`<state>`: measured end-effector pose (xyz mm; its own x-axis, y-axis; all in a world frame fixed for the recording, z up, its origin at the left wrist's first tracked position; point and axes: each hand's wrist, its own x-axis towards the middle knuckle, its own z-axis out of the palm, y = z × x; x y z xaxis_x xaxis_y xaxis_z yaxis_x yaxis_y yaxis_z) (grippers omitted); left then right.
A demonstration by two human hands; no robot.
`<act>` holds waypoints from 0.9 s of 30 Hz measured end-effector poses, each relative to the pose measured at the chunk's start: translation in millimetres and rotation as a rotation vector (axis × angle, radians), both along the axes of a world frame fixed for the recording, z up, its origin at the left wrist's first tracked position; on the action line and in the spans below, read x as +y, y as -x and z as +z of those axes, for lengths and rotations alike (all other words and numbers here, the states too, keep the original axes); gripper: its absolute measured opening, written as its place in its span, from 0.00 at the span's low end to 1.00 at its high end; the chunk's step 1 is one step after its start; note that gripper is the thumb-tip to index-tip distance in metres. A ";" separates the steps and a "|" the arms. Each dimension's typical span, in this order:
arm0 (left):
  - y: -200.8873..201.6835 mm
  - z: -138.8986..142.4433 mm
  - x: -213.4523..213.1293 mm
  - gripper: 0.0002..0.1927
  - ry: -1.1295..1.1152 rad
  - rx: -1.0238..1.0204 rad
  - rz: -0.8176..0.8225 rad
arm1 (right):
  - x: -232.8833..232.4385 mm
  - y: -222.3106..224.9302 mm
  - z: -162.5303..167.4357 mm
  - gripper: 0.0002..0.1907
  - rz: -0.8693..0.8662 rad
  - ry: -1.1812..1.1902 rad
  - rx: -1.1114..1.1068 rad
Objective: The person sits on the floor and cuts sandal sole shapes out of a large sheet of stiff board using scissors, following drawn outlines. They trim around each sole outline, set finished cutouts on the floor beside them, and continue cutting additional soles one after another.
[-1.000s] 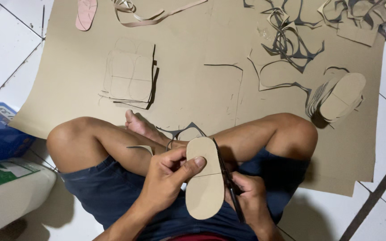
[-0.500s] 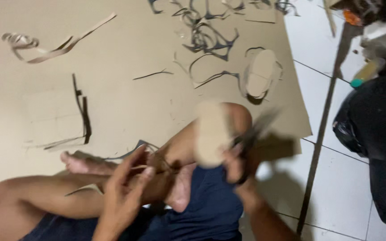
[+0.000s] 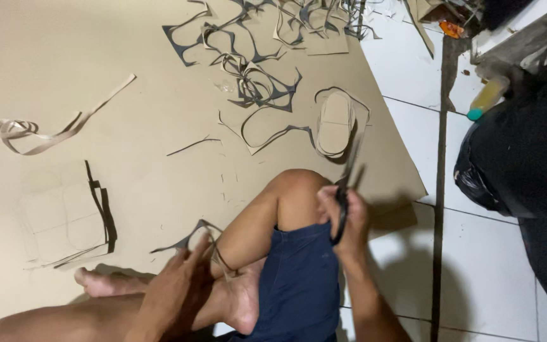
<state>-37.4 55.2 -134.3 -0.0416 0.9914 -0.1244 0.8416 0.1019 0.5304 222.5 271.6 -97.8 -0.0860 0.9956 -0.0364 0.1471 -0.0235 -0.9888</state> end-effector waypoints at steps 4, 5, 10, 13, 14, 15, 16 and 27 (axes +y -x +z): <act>16.1 9.6 37.7 0.25 0.250 -0.097 -0.057 | -30.6 23.1 -15.5 0.10 -0.033 0.037 0.100; 20.4 12.5 44.0 0.19 0.274 -0.082 -0.109 | -34.2 25.5 -17.1 0.11 -0.016 -0.009 0.105; 23.6 25.4 103.8 0.10 0.520 0.177 -0.419 | -32.2 31.3 -22.3 0.11 0.011 -0.212 0.047; 28.1 51.9 169.3 0.11 0.369 0.503 -0.404 | -32.4 30.0 -23.9 0.11 -0.029 -0.155 0.060; 34.6 64.8 195.3 0.12 -0.042 0.572 -0.162 | -33.2 28.5 -24.6 0.11 -0.044 -0.143 0.059; 51.5 81.0 219.7 0.09 -0.139 0.577 -0.037 | -34.2 27.0 -25.1 0.11 -0.051 -0.128 0.059; 66.5 96.3 241.1 0.22 -0.412 0.447 0.098 | -35.3 26.0 -25.7 0.11 -0.057 -0.111 0.061; 11.2 9.4 250.0 0.32 -0.049 0.282 -0.462 | -30.4 19.3 -37.7 0.37 0.028 -0.296 0.373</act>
